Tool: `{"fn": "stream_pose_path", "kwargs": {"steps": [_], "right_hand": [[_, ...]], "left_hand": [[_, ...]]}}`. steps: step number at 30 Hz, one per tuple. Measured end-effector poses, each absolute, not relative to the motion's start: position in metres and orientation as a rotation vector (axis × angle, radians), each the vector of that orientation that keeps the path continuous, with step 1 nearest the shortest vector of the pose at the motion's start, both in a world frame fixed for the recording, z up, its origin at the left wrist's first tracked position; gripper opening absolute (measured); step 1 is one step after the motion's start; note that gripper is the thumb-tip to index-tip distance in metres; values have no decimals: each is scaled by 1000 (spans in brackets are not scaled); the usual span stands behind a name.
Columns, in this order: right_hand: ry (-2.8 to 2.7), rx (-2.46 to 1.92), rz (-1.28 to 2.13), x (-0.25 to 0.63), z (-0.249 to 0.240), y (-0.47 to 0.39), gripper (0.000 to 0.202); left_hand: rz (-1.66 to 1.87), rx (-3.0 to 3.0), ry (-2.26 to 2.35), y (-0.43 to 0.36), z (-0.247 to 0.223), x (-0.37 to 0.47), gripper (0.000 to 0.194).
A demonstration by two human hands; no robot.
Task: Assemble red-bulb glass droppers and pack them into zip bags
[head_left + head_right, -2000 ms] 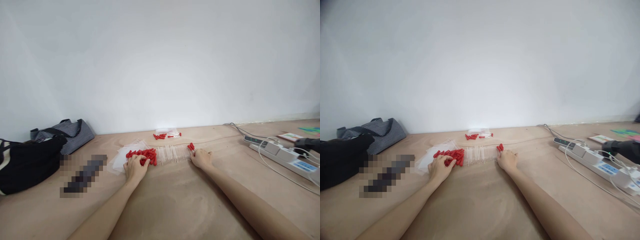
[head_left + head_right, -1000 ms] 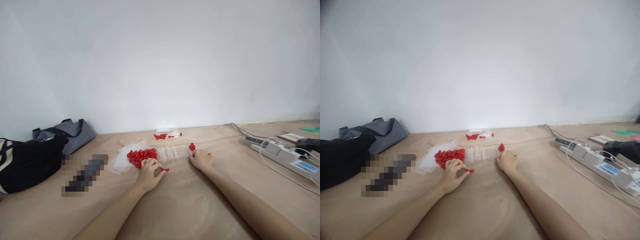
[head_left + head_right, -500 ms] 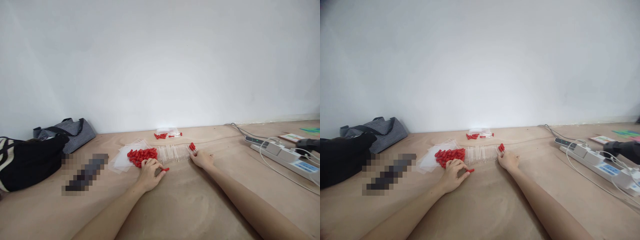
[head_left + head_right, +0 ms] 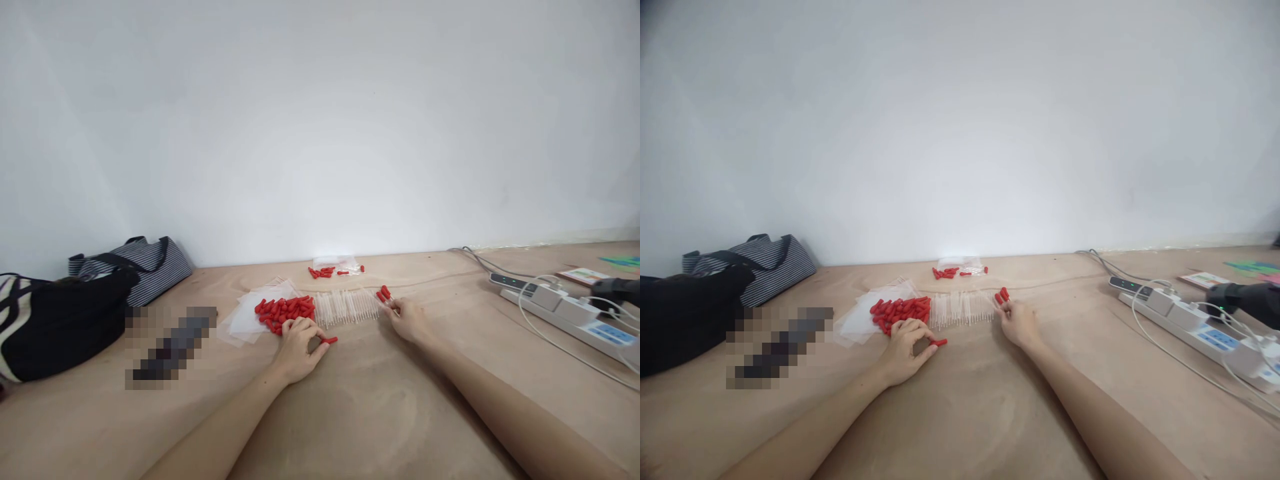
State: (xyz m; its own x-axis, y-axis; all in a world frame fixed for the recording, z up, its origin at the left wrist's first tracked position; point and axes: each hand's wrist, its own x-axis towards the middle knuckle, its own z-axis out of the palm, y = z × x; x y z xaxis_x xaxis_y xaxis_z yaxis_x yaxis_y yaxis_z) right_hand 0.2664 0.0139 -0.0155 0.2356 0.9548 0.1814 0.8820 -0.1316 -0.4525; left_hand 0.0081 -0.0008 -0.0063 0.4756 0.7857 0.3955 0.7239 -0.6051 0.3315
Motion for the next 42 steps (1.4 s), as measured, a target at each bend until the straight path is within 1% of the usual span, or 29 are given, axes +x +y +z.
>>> {"fn": "stream_pose_path", "kwargs": {"steps": [2,5,8,13,18,20,26,31,42], "right_hand": [[-1876,-1858,207,268,-16,7,20],[-2112,-1650,231,271,-15,-5,21],[-2206,-1590,244,274,-15,-13,23],[-2233,-1571,244,276,-14,-17,20],[-2199,-1499,202,263,-18,-19,29],[-2219,-1470,183,255,-21,-18,29],[-2221,-1356,168,240,-31,-19,18],[-2157,-1337,110,231,-27,-28,16],[-2170,-1337,157,221,-21,-36,13]], "left_hand": [[786,2602,1322,-3,-5,5,6],[794,2617,1313,-9,-3,0,5],[808,2634,1305,-13,-1,-2,6],[766,2659,1299,-15,-2,1,6],[691,2665,1260,-16,-4,4,27],[666,2686,1229,-18,-4,6,30],[655,2665,1226,-18,-5,9,17],[686,2612,1275,-16,-6,10,15],[779,2461,1365,-15,-12,11,12]]}}
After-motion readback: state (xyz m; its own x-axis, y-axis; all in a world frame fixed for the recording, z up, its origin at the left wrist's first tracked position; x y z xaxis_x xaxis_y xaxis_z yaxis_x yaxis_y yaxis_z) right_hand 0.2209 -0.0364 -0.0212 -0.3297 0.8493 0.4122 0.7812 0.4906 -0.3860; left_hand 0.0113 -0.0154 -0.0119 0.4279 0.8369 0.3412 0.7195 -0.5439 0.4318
